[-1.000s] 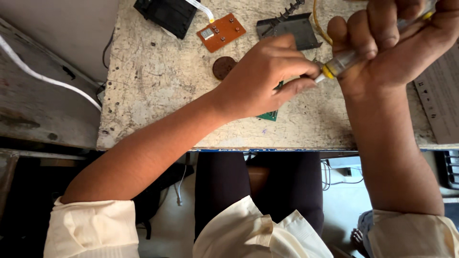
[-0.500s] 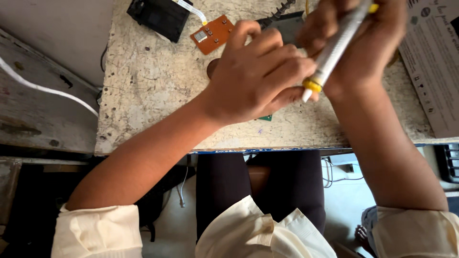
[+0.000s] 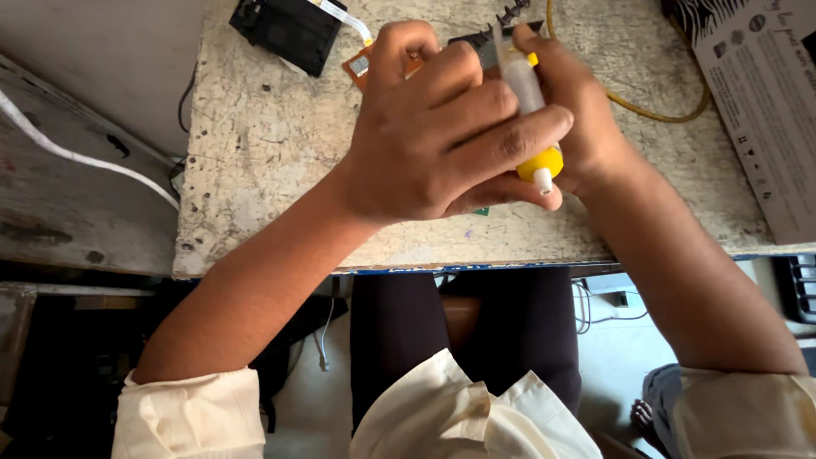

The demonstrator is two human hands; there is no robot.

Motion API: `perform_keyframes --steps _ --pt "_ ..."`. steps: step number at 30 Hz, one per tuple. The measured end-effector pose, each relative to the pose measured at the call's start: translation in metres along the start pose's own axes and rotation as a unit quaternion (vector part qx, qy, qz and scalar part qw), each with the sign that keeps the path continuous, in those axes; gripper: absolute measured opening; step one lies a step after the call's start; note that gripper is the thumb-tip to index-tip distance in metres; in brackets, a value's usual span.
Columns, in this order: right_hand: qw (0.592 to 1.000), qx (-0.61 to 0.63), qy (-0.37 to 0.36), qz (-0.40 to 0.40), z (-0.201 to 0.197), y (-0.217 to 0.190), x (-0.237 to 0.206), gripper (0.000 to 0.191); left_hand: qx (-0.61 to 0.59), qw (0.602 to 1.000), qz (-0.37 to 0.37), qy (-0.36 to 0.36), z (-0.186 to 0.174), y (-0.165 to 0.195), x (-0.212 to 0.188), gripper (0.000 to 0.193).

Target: The person solders components on a green circuit board at a workbench. They hold the board steady with one hand while applying a soldering iron and solder wire, use pliers to grip a component, and use a desoldering pump near the board before resuming soldering.

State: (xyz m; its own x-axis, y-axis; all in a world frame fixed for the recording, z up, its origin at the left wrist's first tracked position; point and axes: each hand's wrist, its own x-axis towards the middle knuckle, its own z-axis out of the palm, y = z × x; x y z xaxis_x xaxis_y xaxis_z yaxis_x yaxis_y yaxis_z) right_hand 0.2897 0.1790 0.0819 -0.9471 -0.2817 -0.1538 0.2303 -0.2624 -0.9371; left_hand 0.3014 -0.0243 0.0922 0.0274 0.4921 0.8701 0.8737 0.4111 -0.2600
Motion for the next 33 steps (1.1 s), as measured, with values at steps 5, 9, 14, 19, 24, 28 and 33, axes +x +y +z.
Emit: perform_keyframes --steps 5,9,14,19,24,28,33 --pt "1.0 0.012 -0.004 -0.003 -0.008 0.006 0.004 0.044 -0.008 1.0 -0.017 0.0 0.0 0.0 0.002 0.052" --pt "0.999 0.028 -0.018 -0.009 -0.015 0.01 0.009 0.045 -0.002 1.0 -0.008 0.001 0.001 -0.002 0.003 0.053" --pt "0.999 0.042 -0.025 -0.021 -0.015 0.009 0.008 0.043 -0.005 1.0 -0.002 0.004 0.005 -0.003 0.003 0.055" --pt "0.999 0.006 -0.037 -0.032 -0.011 0.007 0.003 0.047 -0.008 1.0 -0.001 0.004 0.012 -0.003 -0.005 0.056" --pt "0.994 0.014 -0.088 -0.065 -0.01 0.007 0.002 0.052 0.003 1.0 -0.001 -0.004 0.015 -0.006 -0.009 0.055" --pt "0.992 0.031 -0.095 -0.079 -0.012 0.008 0.003 0.045 -0.002 1.0 -0.012 -0.007 0.013 -0.008 -0.006 0.055" --pt "0.991 0.074 -0.092 -0.064 -0.016 0.01 0.009 0.037 -0.01 1.0 -0.022 -0.006 0.012 -0.01 -0.003 0.055"
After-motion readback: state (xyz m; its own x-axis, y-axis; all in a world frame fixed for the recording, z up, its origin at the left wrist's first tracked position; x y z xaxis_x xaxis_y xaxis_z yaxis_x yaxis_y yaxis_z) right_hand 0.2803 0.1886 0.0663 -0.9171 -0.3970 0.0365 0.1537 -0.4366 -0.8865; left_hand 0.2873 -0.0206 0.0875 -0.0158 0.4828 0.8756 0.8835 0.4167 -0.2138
